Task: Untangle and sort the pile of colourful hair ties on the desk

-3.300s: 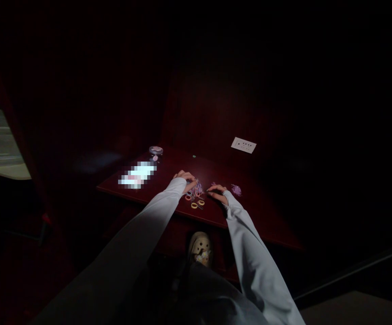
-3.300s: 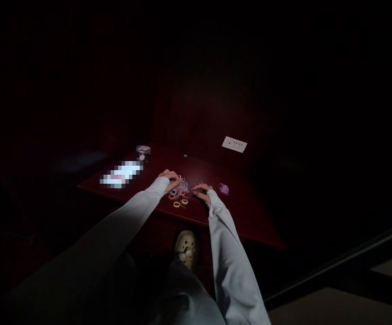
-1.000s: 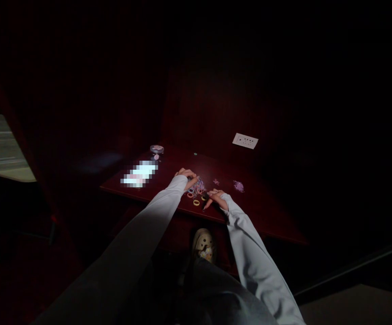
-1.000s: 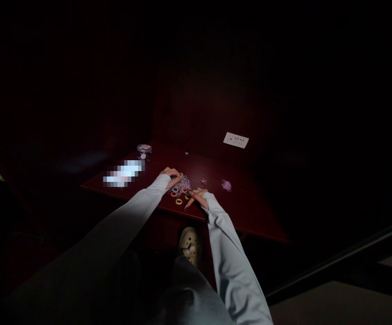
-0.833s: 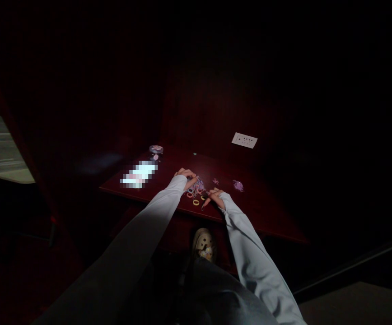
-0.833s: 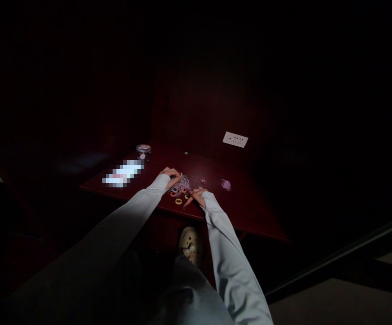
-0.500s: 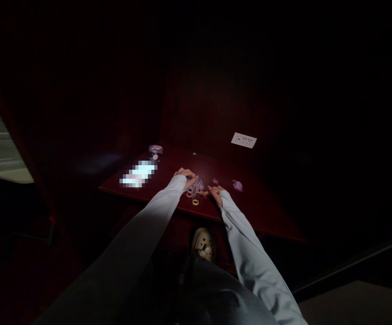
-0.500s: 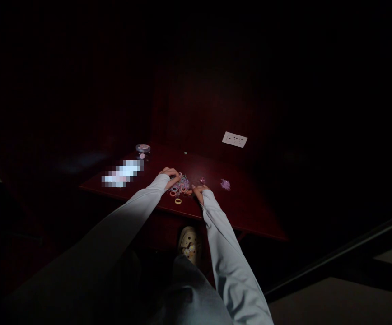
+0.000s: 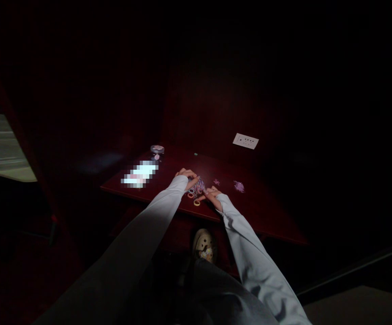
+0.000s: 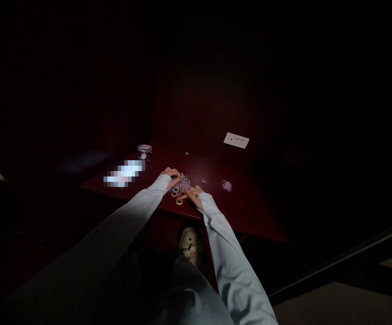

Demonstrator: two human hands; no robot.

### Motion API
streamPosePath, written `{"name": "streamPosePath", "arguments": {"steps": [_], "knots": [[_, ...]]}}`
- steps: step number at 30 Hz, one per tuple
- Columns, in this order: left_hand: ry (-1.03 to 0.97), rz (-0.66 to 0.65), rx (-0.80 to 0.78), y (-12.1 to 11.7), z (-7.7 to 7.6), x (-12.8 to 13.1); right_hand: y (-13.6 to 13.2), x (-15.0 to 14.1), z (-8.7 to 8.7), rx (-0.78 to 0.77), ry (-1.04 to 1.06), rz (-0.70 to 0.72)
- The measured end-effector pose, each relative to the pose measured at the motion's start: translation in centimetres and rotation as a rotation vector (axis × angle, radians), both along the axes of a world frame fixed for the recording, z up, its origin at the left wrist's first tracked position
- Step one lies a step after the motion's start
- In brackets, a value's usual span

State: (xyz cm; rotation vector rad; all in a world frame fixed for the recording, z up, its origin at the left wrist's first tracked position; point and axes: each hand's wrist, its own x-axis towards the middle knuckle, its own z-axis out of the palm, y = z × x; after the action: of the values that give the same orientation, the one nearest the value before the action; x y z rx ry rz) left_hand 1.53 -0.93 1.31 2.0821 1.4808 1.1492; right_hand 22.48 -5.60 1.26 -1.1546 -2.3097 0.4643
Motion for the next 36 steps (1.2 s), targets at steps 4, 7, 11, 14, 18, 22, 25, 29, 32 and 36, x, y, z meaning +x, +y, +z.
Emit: {"name": "streamPosePath", "arguments": {"steps": [4,7,11,14,18,22,25,29,32,36], "knots": [[0.002,0.003,-0.008,0.0,0.1,0.0,-0.3,-0.3,-0.1,-0.004,0.005,-0.006],[-0.012,0.002,-0.002,0.0,0.0,0.1,0.4,-0.3,-0.4,0.003,0.06,-0.115],[-0.018,-0.003,-0.003,0.0,0.0,0.0,1.1,-0.5,-0.6,0.048,0.12,-0.206],[-0.015,-0.003,0.0,0.0,0.0,0.0,1.3,-0.9,-0.4,0.103,0.112,-0.174],[-0.027,-0.007,0.022,0.2,-0.3,0.0,1.3,-1.3,-0.4,0.152,0.013,-0.115],[-0.028,-0.008,0.029,0.4,-0.4,0.0,1.2,-1.4,-0.6,0.199,-0.032,-0.138],[-0.024,-0.008,0.024,0.4,-0.3,0.0,0.9,-1.3,-0.7,0.203,-0.04,-0.14],[-0.015,-0.005,0.008,0.2,-0.1,0.0,0.7,-1.2,-0.6,0.192,-0.048,-0.136],[-0.011,0.0,0.003,0.1,0.0,0.1,0.7,-1.2,-0.6,0.172,-0.05,-0.127],[-0.016,0.002,0.001,-0.1,0.1,0.2,0.8,-1.2,-0.8,0.142,-0.053,-0.125]]}}
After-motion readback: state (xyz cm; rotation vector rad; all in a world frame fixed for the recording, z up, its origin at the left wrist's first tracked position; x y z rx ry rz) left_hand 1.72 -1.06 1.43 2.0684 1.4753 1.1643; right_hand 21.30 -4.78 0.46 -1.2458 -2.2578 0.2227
